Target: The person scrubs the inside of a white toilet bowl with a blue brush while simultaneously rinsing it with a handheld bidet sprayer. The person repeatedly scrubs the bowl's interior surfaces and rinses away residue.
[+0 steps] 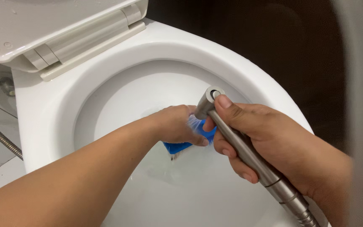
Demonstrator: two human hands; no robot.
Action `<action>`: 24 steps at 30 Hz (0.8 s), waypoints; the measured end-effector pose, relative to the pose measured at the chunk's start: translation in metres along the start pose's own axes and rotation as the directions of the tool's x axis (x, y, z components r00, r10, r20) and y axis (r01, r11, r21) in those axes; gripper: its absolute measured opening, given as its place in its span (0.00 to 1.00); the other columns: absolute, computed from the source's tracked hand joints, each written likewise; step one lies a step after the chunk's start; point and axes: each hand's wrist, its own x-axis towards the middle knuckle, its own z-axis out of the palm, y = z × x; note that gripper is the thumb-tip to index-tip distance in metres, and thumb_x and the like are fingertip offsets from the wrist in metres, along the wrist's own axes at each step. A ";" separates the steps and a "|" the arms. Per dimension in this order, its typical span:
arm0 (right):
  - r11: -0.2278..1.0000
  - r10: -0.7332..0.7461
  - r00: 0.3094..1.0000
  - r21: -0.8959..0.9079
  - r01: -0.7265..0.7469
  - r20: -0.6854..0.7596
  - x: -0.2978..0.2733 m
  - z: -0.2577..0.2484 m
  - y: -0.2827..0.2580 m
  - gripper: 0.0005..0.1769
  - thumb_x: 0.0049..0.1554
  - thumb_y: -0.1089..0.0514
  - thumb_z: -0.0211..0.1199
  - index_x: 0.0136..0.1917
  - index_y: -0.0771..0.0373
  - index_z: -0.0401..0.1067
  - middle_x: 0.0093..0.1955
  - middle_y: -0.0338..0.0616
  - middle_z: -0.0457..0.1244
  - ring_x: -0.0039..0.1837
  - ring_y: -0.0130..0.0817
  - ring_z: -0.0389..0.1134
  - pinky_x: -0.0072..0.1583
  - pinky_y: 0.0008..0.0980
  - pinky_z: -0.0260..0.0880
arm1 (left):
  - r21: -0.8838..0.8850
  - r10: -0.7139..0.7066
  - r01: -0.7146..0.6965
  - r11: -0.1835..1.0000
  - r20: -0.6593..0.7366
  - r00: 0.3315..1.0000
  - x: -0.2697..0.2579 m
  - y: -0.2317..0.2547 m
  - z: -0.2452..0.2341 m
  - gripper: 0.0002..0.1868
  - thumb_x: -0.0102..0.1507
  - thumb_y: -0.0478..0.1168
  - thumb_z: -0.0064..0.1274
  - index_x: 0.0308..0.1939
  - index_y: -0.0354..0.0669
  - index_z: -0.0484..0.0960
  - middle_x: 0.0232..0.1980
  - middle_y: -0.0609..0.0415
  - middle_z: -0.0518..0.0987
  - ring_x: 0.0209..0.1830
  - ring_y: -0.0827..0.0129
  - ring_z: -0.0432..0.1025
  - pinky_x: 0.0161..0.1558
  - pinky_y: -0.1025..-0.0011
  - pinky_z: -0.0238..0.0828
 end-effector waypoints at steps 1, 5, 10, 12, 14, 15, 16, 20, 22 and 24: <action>1.000 -0.021 1.000 0.010 0.021 0.018 0.000 0.000 0.000 0.42 0.63 0.28 0.45 0.39 0.70 0.74 0.22 0.42 0.57 0.15 0.27 0.54 0.18 0.25 0.56 | -0.016 0.027 -0.027 1.000 -0.007 1.000 -0.001 0.000 -0.001 0.48 0.45 0.58 0.71 0.67 0.56 0.71 0.54 0.49 0.81 0.54 0.58 0.77 0.55 0.62 0.74; 0.999 0.032 0.995 -0.021 -0.034 -0.099 0.003 0.000 -0.004 0.39 0.66 0.31 0.43 0.43 0.70 0.72 0.23 0.44 0.57 0.17 0.29 0.55 0.20 0.28 0.57 | 0.034 0.068 -0.068 0.997 -0.001 0.998 -0.002 0.002 -0.004 0.43 0.45 0.58 0.69 0.64 0.58 0.75 0.52 0.51 0.83 0.52 0.59 0.79 0.53 0.62 0.75; 0.998 0.038 0.990 -0.047 -0.045 -0.138 0.001 0.000 -0.007 0.36 0.67 0.33 0.42 0.45 0.66 0.72 0.23 0.43 0.57 0.17 0.28 0.53 0.20 0.29 0.56 | 0.006 0.068 -0.067 0.998 -0.044 0.997 -0.004 0.006 -0.005 0.45 0.45 0.56 0.72 0.64 0.59 0.72 0.52 0.52 0.81 0.51 0.61 0.78 0.50 0.62 0.76; 0.993 0.075 0.982 -0.077 -0.090 -0.174 0.002 0.002 -0.007 0.39 0.69 0.32 0.41 0.44 0.69 0.74 0.24 0.45 0.57 0.17 0.30 0.54 0.21 0.31 0.57 | -0.005 0.095 -0.096 0.995 -0.044 0.994 -0.005 0.006 -0.006 0.42 0.45 0.57 0.70 0.62 0.58 0.75 0.49 0.52 0.83 0.49 0.62 0.79 0.48 0.62 0.77; 0.997 0.057 0.992 -0.048 -0.063 -0.113 0.002 0.002 -0.008 0.39 0.69 0.32 0.41 0.44 0.68 0.74 0.24 0.43 0.57 0.17 0.29 0.54 0.21 0.29 0.56 | -0.012 0.111 -0.112 0.994 -0.048 0.993 -0.006 0.006 -0.007 0.40 0.44 0.56 0.70 0.60 0.58 0.77 0.47 0.52 0.84 0.47 0.62 0.80 0.47 0.62 0.77; 0.998 0.049 0.995 -0.031 -0.052 -0.082 0.001 0.001 -0.008 0.39 0.68 0.31 0.41 0.44 0.68 0.74 0.23 0.42 0.57 0.17 0.28 0.54 0.21 0.28 0.56 | -0.013 0.114 -0.114 0.993 -0.050 0.992 -0.007 0.006 -0.007 0.40 0.44 0.56 0.70 0.59 0.57 0.77 0.47 0.52 0.84 0.47 0.62 0.80 0.47 0.62 0.77; 0.996 0.066 0.990 -0.047 -0.072 -0.121 0.002 0.002 -0.008 0.39 0.69 0.32 0.41 0.45 0.68 0.74 0.24 0.43 0.57 0.18 0.29 0.54 0.21 0.30 0.56 | -0.015 0.116 -0.117 0.993 -0.052 0.992 -0.007 0.007 -0.007 0.39 0.44 0.56 0.70 0.59 0.56 0.78 0.47 0.52 0.84 0.47 0.62 0.80 0.46 0.63 0.77; 0.990 0.099 0.976 -0.082 -0.117 -0.195 0.001 0.004 -0.010 0.38 0.69 0.32 0.41 0.46 0.68 0.74 0.24 0.43 0.57 0.19 0.30 0.54 0.22 0.31 0.55 | -0.005 0.102 -0.103 0.995 -0.043 0.994 -0.008 0.009 -0.006 0.41 0.45 0.56 0.71 0.61 0.56 0.76 0.48 0.52 0.83 0.48 0.62 0.80 0.48 0.63 0.78; 0.984 0.103 0.968 -0.119 -0.133 -0.228 0.001 0.004 -0.010 0.36 0.68 0.32 0.40 0.48 0.66 0.73 0.24 0.42 0.56 0.19 0.30 0.53 0.23 0.31 0.54 | -0.002 0.059 -0.059 0.998 -0.022 0.998 -0.007 0.009 -0.005 0.41 0.45 0.55 0.70 0.62 0.58 0.75 0.49 0.52 0.83 0.49 0.61 0.80 0.49 0.63 0.78; 0.974 0.103 0.955 -0.165 -0.153 -0.277 0.002 0.005 -0.011 0.34 0.69 0.32 0.40 0.51 0.64 0.72 0.25 0.42 0.56 0.19 0.31 0.53 0.23 0.32 0.53 | 0.022 0.094 -0.094 0.995 -0.009 0.996 -0.006 0.008 -0.005 0.42 0.45 0.54 0.71 0.63 0.57 0.75 0.52 0.52 0.82 0.51 0.61 0.79 0.51 0.63 0.77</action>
